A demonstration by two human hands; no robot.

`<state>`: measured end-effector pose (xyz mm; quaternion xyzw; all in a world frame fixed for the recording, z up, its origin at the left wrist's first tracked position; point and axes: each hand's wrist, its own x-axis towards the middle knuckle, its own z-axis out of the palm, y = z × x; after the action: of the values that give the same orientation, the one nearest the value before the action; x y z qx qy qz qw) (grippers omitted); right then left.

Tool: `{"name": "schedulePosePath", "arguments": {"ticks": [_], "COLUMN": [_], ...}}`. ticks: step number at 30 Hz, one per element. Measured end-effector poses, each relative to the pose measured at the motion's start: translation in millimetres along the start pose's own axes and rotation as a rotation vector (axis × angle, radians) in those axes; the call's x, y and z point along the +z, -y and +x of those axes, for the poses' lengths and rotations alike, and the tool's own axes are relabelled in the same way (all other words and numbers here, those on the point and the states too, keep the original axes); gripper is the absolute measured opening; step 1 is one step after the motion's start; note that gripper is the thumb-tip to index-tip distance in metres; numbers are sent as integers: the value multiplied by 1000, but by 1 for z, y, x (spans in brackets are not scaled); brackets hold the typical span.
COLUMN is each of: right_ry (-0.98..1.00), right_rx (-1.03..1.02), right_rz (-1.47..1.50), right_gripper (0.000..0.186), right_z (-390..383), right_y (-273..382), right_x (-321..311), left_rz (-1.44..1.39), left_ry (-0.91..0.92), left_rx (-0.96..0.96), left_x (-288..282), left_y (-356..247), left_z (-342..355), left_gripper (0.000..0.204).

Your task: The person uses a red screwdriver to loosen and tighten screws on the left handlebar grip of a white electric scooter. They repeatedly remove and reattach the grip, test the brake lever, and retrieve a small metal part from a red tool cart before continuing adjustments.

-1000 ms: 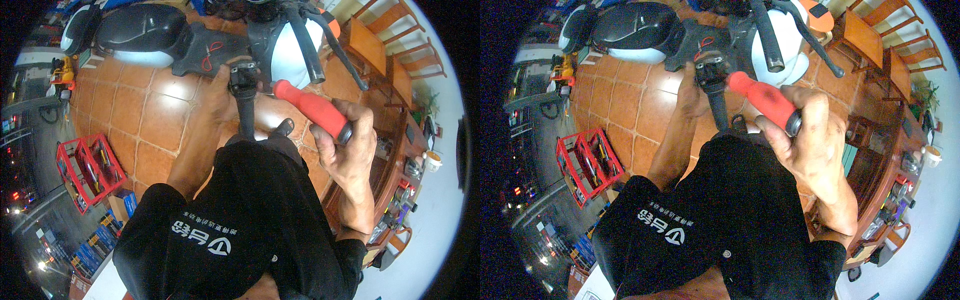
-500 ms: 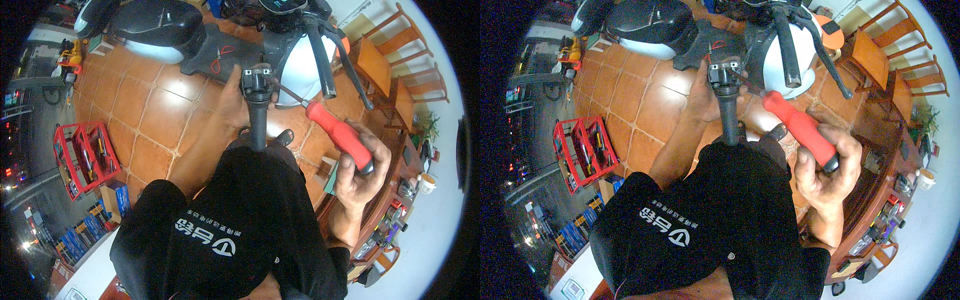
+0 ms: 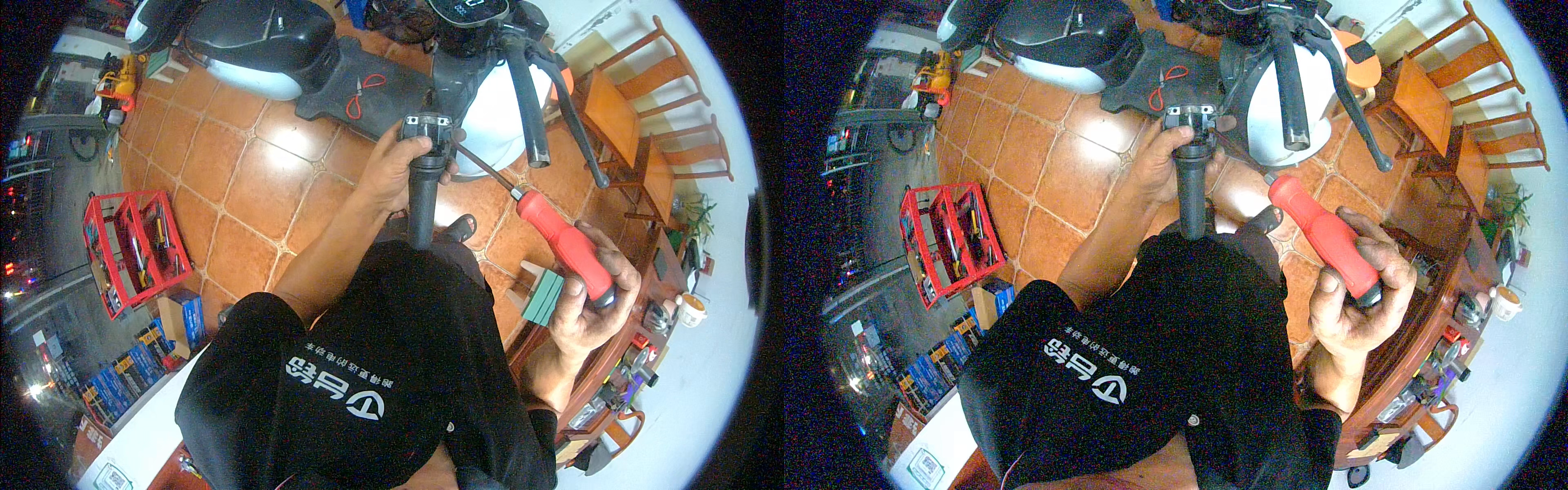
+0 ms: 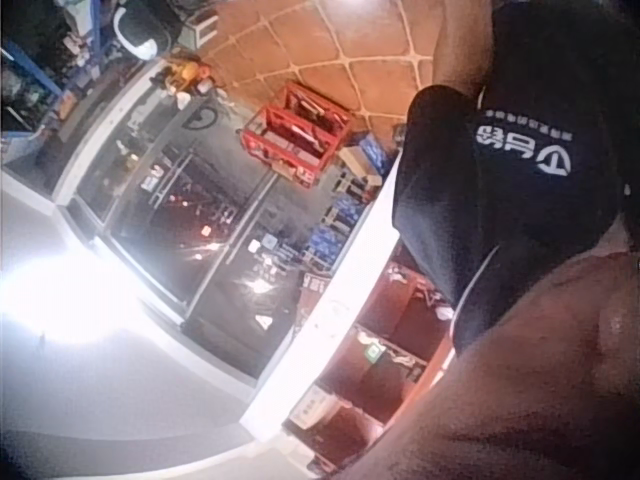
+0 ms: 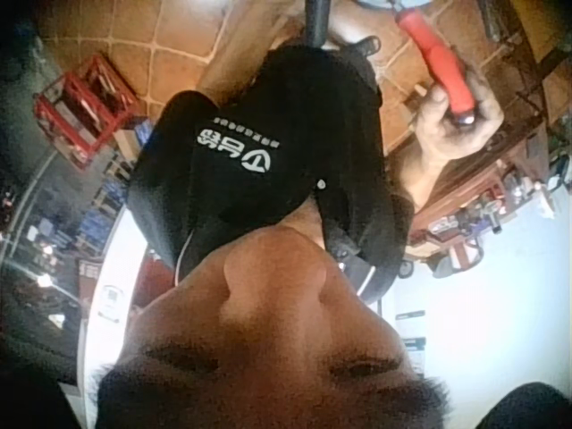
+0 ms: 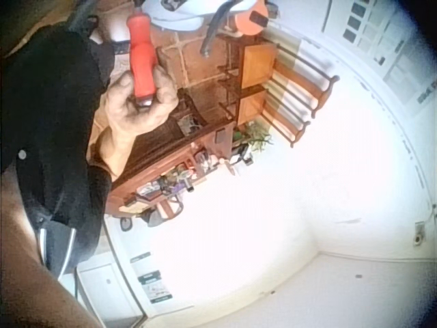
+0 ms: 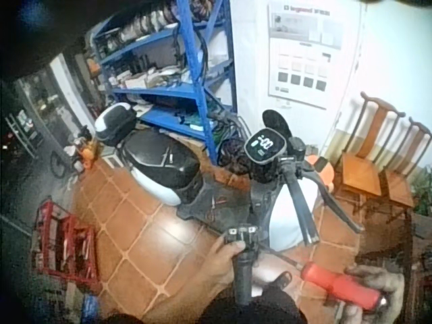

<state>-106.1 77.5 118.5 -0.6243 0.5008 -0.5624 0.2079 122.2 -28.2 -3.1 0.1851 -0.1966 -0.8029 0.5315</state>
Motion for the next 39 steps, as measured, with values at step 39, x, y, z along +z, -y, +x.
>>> {"name": "schedulePosePath", "arguments": {"ticks": [39], "right_ry": [-1037], "right_rx": [862], "right_rz": [396], "right_gripper": [41], "right_z": [-275], "right_y": [-229], "right_x": [-232], "left_rz": [459], "left_ry": [-360], "left_rx": [171], "left_x": [-13], "left_y": [43], "left_z": [8], "left_gripper": [45]}}
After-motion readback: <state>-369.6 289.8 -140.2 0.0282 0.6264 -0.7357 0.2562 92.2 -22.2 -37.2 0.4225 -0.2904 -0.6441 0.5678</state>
